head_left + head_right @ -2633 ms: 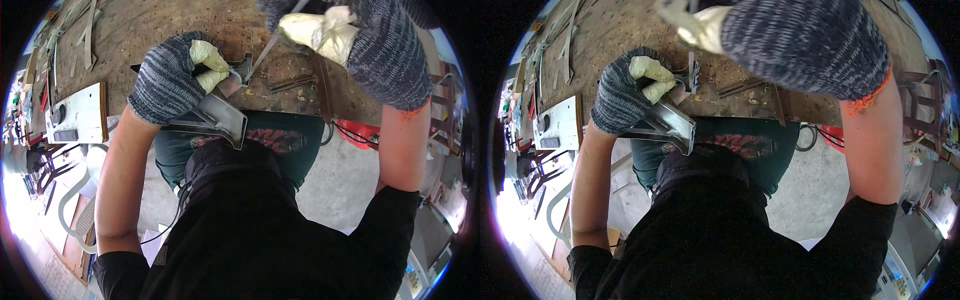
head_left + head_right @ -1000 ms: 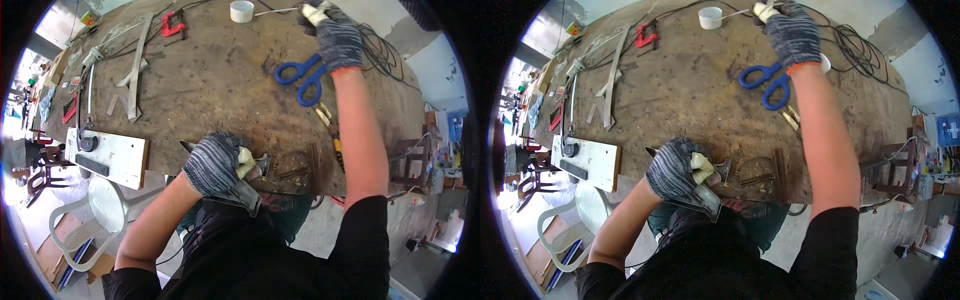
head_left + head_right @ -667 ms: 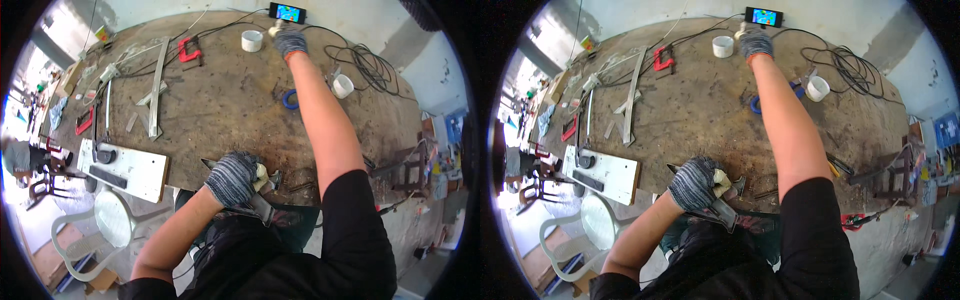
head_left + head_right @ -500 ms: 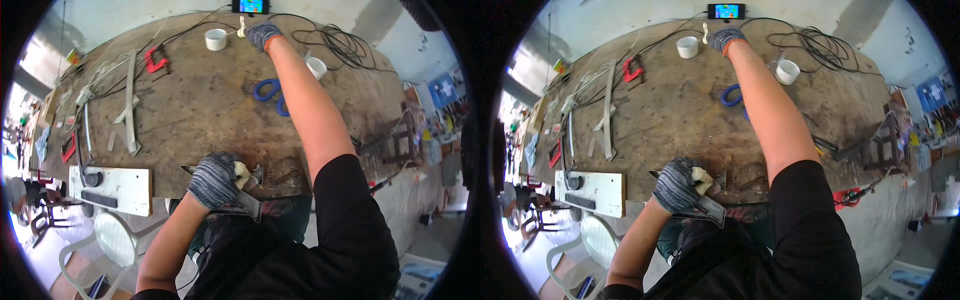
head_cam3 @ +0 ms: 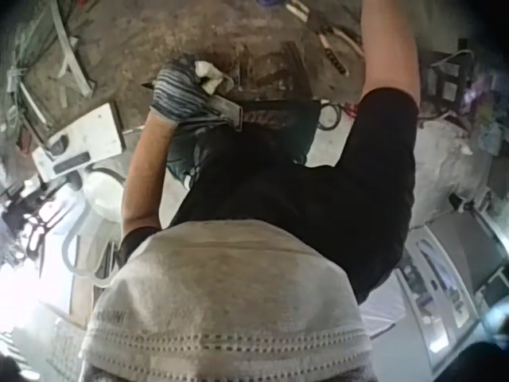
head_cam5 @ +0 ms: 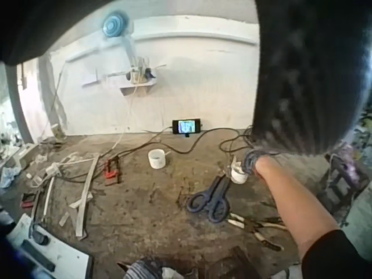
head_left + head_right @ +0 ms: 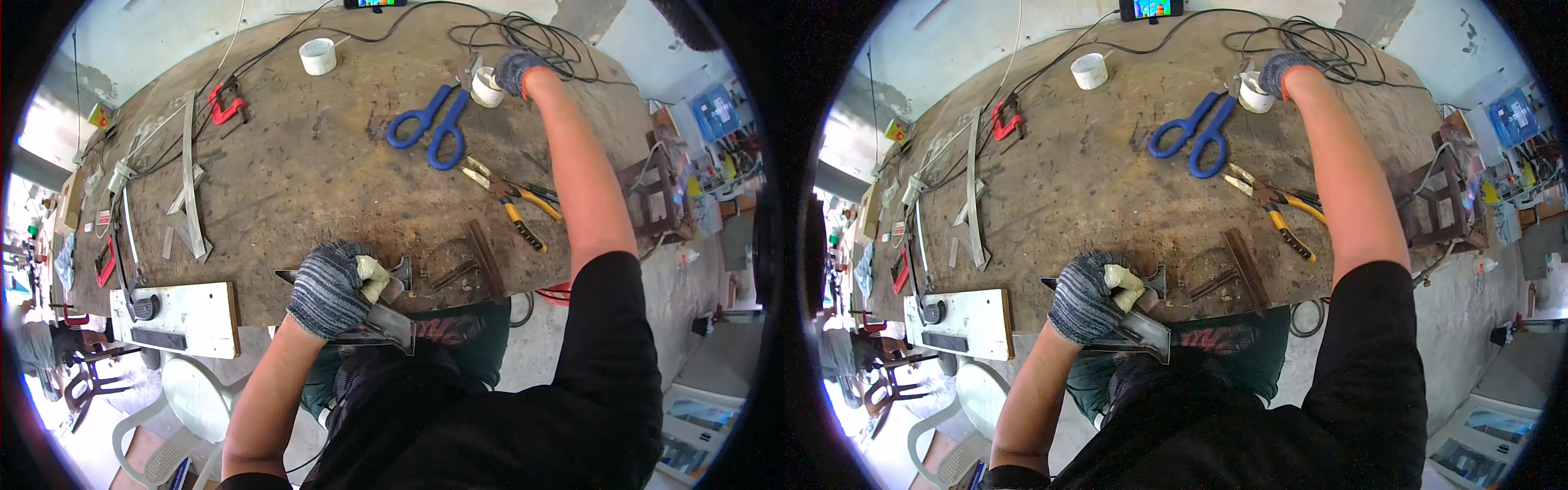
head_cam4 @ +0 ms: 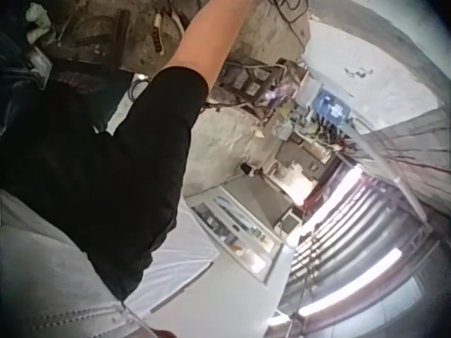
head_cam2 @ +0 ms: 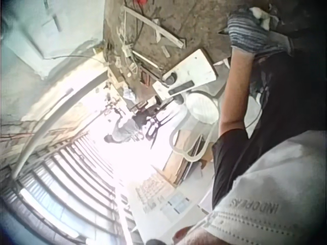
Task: Assembling and finishing metal channel letters for a sign at a workbench.
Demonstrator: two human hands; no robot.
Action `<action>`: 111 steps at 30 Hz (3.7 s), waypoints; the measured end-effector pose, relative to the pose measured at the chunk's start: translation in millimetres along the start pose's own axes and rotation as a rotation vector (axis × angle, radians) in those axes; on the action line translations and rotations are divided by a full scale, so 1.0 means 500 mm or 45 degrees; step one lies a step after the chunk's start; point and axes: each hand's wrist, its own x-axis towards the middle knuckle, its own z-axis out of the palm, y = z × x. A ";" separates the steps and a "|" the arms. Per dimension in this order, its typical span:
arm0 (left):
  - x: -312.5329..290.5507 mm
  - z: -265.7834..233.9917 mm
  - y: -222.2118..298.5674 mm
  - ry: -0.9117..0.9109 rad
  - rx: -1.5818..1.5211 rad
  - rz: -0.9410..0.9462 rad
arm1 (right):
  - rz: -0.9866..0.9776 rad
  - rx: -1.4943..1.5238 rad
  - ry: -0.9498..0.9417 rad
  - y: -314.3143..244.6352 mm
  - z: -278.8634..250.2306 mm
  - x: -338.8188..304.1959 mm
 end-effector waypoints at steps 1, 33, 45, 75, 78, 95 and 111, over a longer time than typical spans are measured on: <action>-0.001 0.000 0.001 0.000 -0.015 -0.015 | -0.042 -0.078 -0.123 0.002 0.001 0.020; -0.003 0.004 -0.002 0.078 -0.043 0.070 | 0.379 1.477 0.031 0.052 -0.021 -0.117; -0.022 0.031 -0.021 0.157 -0.134 -0.010 | -0.774 1.353 0.559 -0.251 -0.191 -0.407; -0.026 0.034 -0.029 0.146 0.096 -0.022 | -0.880 0.858 0.513 -0.399 -0.224 -0.482; -0.026 0.035 -0.032 0.148 0.056 -0.026 | -0.807 0.877 0.251 -0.399 -0.219 -0.479; -0.022 0.025 -0.022 0.099 0.020 -0.118 | -0.871 0.732 0.619 -0.437 -0.226 -0.470; -0.022 0.028 -0.027 0.135 0.148 -0.015 | -1.055 0.396 0.528 -0.444 -0.271 -0.463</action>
